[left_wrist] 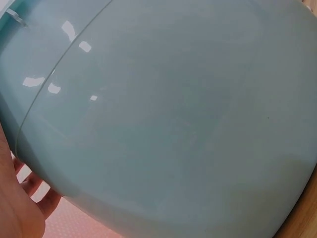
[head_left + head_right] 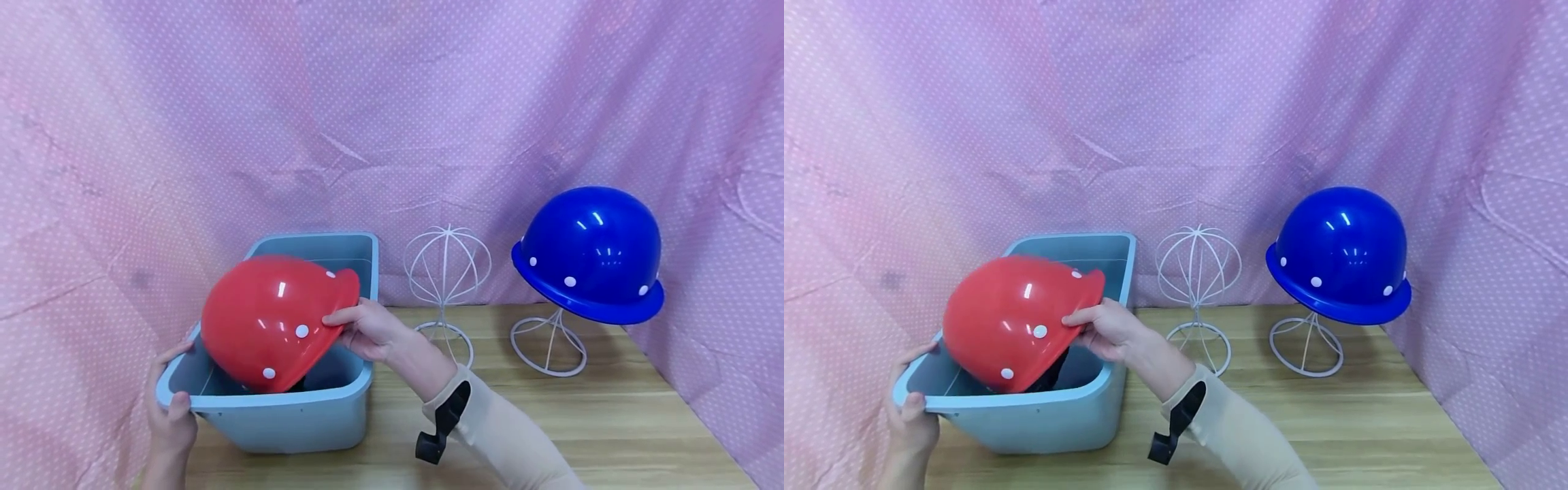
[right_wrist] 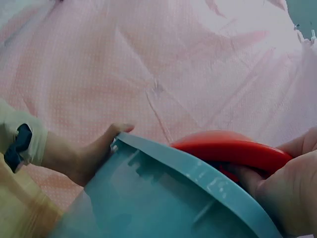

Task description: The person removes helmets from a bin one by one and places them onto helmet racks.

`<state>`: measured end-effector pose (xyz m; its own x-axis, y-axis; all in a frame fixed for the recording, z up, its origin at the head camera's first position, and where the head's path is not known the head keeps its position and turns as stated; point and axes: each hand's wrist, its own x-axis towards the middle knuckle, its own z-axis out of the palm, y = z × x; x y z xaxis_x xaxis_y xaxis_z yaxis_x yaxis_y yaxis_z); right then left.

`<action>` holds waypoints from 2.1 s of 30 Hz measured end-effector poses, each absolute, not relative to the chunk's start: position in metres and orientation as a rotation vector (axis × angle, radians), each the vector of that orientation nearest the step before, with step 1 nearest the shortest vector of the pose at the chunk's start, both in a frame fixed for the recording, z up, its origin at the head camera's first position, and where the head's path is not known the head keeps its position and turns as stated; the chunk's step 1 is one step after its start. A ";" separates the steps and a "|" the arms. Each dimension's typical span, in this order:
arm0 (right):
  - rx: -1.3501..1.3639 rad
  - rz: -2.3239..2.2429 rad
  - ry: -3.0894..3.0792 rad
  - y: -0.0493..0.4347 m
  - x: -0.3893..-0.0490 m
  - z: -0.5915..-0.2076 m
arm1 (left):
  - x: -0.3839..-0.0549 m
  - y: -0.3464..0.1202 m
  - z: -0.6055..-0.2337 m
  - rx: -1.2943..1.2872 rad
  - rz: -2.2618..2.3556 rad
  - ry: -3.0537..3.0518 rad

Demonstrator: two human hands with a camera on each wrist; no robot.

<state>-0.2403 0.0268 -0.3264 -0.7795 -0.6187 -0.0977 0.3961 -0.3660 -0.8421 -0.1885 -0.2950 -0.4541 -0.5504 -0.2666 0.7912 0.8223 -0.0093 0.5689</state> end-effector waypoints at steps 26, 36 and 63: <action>-0.909 -2.497 0.827 0.042 -0.222 -0.331 | -0.172 -0.287 -0.445 -0.365 -1.825 -1.580; -0.906 -2.582 0.775 0.045 -0.227 -0.327 | -0.176 -0.285 -0.447 -0.360 -1.804 -1.569; -0.975 -2.892 0.833 0.064 -0.238 -0.316 | -0.170 -0.282 -0.442 -0.318 -1.796 -1.618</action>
<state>-0.2378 0.0637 -0.3156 -0.8099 -0.1425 0.5690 -0.1821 -0.8611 -0.4748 -0.1699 -0.2820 -0.4417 -0.7325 -0.3241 0.5987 0.6291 0.0139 0.7772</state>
